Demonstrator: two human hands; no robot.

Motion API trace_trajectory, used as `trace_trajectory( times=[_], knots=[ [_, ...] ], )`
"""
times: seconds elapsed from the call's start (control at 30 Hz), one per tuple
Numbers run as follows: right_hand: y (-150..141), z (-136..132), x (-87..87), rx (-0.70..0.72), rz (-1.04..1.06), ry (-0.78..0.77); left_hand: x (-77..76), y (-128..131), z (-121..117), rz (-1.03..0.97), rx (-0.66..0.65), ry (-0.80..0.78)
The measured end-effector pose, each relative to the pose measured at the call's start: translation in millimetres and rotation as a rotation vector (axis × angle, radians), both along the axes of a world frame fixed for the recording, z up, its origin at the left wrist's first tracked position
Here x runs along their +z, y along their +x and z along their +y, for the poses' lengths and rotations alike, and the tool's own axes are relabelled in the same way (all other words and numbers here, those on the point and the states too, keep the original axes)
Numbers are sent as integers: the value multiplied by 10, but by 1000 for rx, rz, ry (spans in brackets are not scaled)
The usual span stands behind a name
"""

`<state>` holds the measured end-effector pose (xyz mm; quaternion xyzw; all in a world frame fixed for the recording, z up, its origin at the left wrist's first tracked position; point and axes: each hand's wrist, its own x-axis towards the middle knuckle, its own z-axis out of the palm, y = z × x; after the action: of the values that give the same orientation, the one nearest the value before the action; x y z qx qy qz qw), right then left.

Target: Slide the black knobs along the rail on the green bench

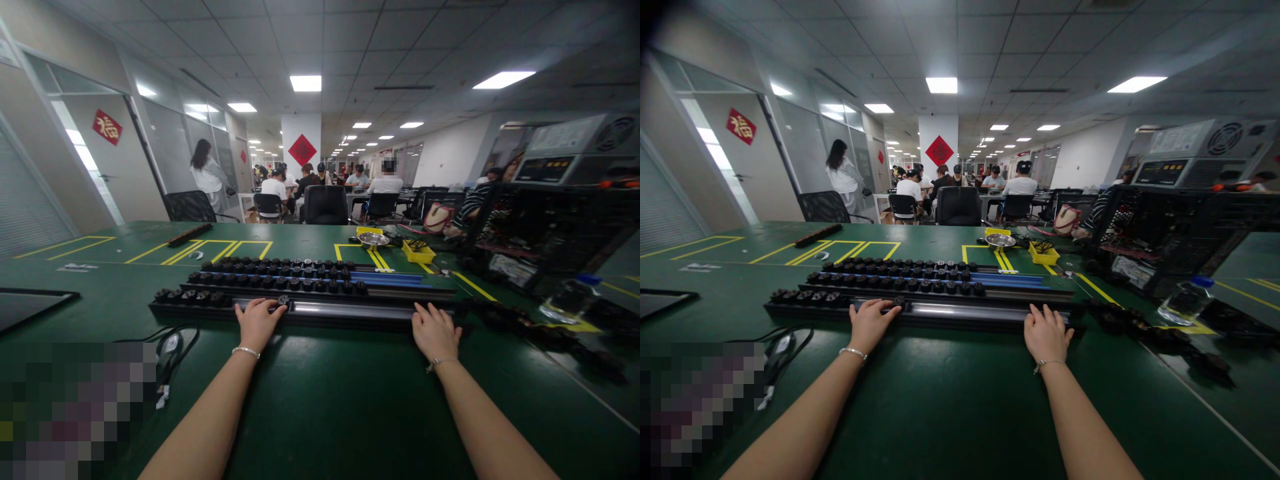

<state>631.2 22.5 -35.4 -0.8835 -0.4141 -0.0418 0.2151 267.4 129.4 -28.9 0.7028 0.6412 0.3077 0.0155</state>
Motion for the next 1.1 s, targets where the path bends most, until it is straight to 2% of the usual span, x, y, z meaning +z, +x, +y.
trace_trajectory(
  times=[0.37,0.67,1.1],
  knots=[
    [7,-5,27,6,-2,-34,-17,-1,5,0,-44,25],
    [29,16,-55,-8,-34,45,-20,9,10,12,-58,25],
    [44,20,-23,1,-24,-19,-10,20,-10,34,-79,22]
  ],
)
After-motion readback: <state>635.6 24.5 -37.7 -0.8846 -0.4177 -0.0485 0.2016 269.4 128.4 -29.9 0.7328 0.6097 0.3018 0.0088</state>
